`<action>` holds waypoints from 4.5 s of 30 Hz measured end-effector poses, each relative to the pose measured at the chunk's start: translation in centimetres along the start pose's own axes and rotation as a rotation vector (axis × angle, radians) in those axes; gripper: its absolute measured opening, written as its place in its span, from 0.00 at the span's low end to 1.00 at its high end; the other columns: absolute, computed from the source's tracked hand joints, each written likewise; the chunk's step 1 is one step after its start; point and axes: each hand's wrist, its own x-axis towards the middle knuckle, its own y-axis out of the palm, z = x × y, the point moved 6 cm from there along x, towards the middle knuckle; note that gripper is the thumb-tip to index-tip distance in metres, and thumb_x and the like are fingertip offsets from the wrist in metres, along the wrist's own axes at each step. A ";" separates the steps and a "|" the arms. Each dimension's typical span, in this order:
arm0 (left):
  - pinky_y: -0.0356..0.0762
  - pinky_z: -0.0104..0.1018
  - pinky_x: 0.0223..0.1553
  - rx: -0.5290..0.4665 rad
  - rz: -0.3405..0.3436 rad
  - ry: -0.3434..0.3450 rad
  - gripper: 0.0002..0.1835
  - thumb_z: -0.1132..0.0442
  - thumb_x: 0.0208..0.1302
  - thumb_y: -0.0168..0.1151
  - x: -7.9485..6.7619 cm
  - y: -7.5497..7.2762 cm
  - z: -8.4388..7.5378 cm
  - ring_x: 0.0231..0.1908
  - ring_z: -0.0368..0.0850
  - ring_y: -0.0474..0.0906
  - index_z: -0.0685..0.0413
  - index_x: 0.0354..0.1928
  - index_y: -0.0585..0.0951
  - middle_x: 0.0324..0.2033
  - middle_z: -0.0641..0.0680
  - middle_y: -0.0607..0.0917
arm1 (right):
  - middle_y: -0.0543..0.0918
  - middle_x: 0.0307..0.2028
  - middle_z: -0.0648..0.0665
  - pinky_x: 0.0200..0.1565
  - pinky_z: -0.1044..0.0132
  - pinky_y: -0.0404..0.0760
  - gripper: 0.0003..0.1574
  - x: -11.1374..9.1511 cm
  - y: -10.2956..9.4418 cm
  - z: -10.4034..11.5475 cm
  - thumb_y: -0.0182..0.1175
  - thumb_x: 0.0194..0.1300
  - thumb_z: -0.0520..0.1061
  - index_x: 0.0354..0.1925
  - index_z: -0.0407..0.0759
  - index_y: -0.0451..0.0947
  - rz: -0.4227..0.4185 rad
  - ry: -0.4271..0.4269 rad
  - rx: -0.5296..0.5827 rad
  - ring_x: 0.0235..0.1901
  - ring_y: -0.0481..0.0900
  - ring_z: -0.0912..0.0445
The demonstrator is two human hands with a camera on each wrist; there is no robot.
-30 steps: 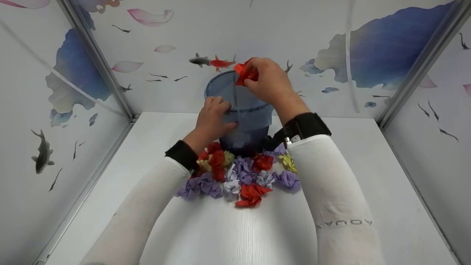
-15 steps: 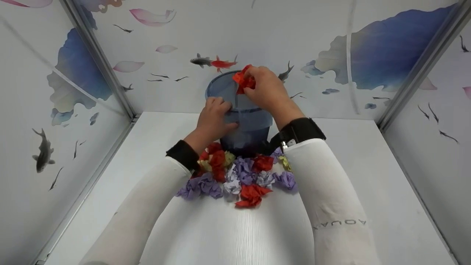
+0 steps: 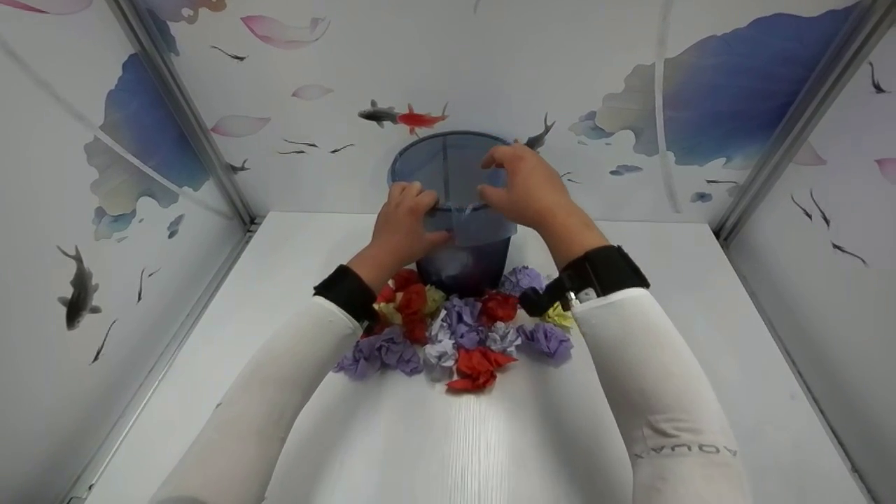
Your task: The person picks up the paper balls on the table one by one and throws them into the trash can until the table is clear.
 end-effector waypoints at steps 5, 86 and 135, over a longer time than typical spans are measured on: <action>0.71 0.41 0.60 -0.004 -0.001 0.002 0.29 0.36 0.61 0.71 0.0 0.0 0.0 0.57 0.52 0.70 0.46 0.55 0.79 0.44 0.51 0.75 | 0.79 0.58 0.35 0.55 0.41 0.77 0.25 -3.1 -0.5 -1.7 0.62 0.73 0.51 0.60 0.39 0.78 -0.072 0.041 0.000 0.52 0.77 0.38; 0.70 0.43 0.61 0.015 -0.025 -0.001 0.28 0.36 0.60 0.71 -0.1 0.1 -0.1 0.55 0.53 0.71 0.47 0.52 0.79 0.42 0.52 0.75 | 0.77 0.39 0.40 0.40 0.57 0.69 0.06 -21.7 17.3 -17.8 0.56 0.66 0.42 0.40 0.45 0.79 -0.078 0.681 0.257 0.44 0.72 0.46; 0.71 0.42 0.57 0.006 -0.019 -0.004 0.29 0.35 0.60 0.70 0.0 0.0 -0.1 0.54 0.51 0.71 0.46 0.52 0.79 0.42 0.52 0.75 | 0.79 0.40 0.39 0.32 0.61 0.73 0.10 -18.5 10.4 -13.2 0.65 0.61 0.43 0.38 0.42 0.73 -0.051 0.500 0.165 0.35 0.72 0.49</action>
